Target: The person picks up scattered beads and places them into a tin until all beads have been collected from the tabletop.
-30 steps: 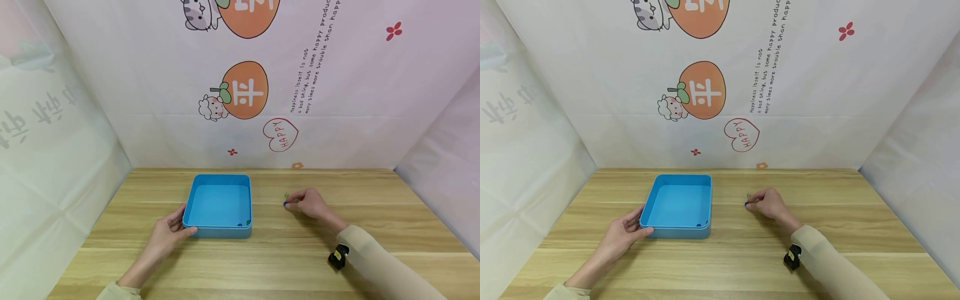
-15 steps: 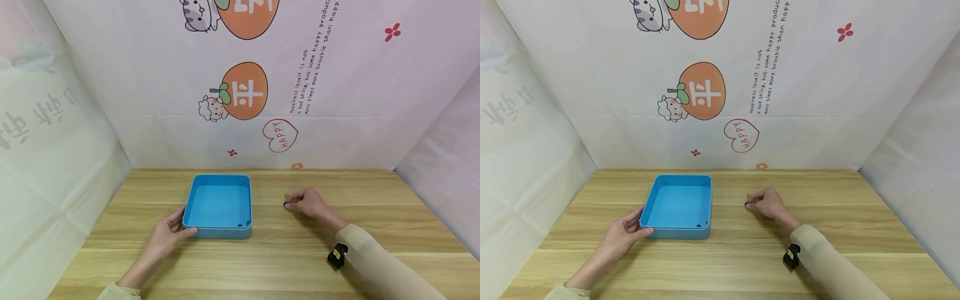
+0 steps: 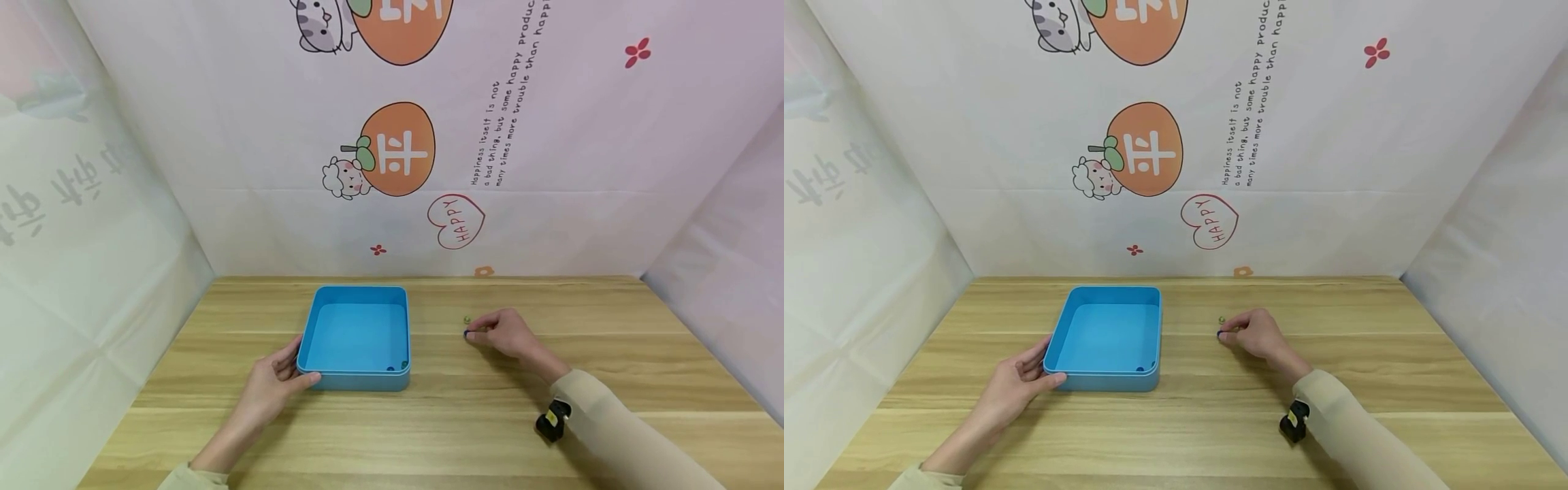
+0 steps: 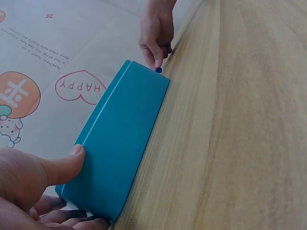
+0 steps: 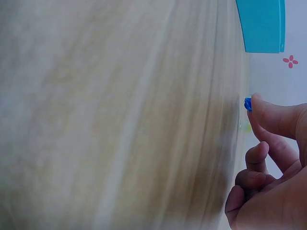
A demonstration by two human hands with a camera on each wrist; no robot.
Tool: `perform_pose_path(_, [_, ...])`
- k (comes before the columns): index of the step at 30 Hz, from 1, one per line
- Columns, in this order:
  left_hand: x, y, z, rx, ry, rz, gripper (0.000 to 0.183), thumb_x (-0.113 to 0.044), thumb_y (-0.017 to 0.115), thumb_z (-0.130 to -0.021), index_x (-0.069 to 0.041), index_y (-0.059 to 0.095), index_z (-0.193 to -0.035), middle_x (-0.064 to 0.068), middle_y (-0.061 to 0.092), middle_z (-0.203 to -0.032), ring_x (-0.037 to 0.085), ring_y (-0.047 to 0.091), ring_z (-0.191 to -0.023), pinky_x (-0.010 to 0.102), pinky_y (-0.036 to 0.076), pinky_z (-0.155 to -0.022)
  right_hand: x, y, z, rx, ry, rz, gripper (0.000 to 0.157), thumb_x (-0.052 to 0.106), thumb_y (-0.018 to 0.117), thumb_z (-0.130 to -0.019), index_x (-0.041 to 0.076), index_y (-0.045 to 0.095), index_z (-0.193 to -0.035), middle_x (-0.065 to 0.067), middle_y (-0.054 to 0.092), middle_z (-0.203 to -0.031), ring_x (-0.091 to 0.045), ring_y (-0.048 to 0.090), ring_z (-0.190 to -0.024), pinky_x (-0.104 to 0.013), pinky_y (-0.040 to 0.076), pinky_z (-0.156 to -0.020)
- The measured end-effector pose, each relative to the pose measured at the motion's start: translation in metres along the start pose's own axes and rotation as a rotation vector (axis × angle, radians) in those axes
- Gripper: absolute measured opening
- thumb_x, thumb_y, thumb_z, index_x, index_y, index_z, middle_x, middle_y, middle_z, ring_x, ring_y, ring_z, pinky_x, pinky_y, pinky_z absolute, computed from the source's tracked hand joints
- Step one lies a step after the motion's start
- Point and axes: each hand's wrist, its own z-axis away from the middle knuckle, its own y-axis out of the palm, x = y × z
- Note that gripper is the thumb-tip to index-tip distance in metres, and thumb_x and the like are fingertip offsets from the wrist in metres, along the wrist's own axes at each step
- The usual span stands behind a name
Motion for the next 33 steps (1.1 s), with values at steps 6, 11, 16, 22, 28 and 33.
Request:
perform_pose_path(6, [-0.001,0.000,0.001,-0.003,-0.004,-0.003,0.085,-0.011,0.084,-0.093,0.001,0.036,-0.162,0.027,0.037,-0.161,0.040,0.045,-0.143,0.040,0.051,-0.106,0.004,-0.002,0.004,0.007,0.006,-0.020,0.017,0.018,0.083,-0.094,0.004,0.083,-0.104,-0.013,0.072,-0.112,-0.023,0.052,-0.088,-0.033,0.043,-0.071])
perform_pose_path(11, [-0.001,-0.001,0.002,-0.002,-0.003,0.011,0.084,-0.010,0.083,-0.093,0.000,0.036,-0.162,0.027,0.037,-0.162,0.039,0.045,-0.143,0.039,0.051,-0.106,0.008,-0.003,0.004,0.011,0.002,-0.051,0.018,0.019,0.082,-0.095,0.005,0.083,-0.106,-0.009,0.067,-0.101,-0.022,0.048,-0.083,-0.032,0.039,-0.067])
perform_pose_path(16, [-0.001,-0.001,0.002,-0.008,0.002,0.019,0.084,-0.008,0.083,-0.093,-0.001,0.037,-0.162,0.025,0.038,-0.162,0.038,0.046,-0.143,0.038,0.050,-0.106,0.012,-0.005,0.004,0.014,0.006,-0.073,0.018,0.022,0.081,-0.096,0.008,0.084,-0.107,-0.007,0.062,-0.095,-0.023,0.046,-0.085,-0.032,0.037,-0.068])
perform_pose_path(22, [-0.002,-0.001,0.002,-0.003,-0.001,0.010,0.084,-0.010,0.083,-0.093,-0.001,0.036,-0.162,0.026,0.037,-0.162,0.039,0.045,-0.143,0.039,0.051,-0.106,0.017,-0.008,0.006,0.018,0.002,-0.098,0.024,0.028,0.081,-0.096,0.010,0.084,-0.112,-0.009,0.065,-0.105,-0.024,0.049,-0.092,-0.032,0.042,-0.072])
perform_pose_path(28, [-0.004,0.000,0.002,0.000,-0.007,0.001,0.084,-0.011,0.083,-0.094,-0.001,0.036,-0.163,0.026,0.036,-0.163,0.039,0.044,-0.144,0.040,0.050,-0.107,0.024,-0.008,0.008,0.010,-0.004,-0.147,0.024,0.026,0.081,-0.096,0.009,0.083,-0.113,-0.007,0.055,-0.090,-0.022,0.046,-0.084,-0.031,0.038,-0.067])
perform_pose_path(33, [-0.003,0.000,0.003,0.005,-0.007,-0.005,0.084,-0.011,0.083,-0.094,-0.001,0.035,-0.163,0.026,0.036,-0.162,0.040,0.044,-0.144,0.040,0.051,-0.106,0.029,-0.007,0.009,0.004,-0.020,-0.135,0.026,0.029,0.081,-0.096,0.009,0.083,-0.113,-0.007,0.058,-0.097,-0.023,0.045,-0.090,-0.032,0.038,-0.070])
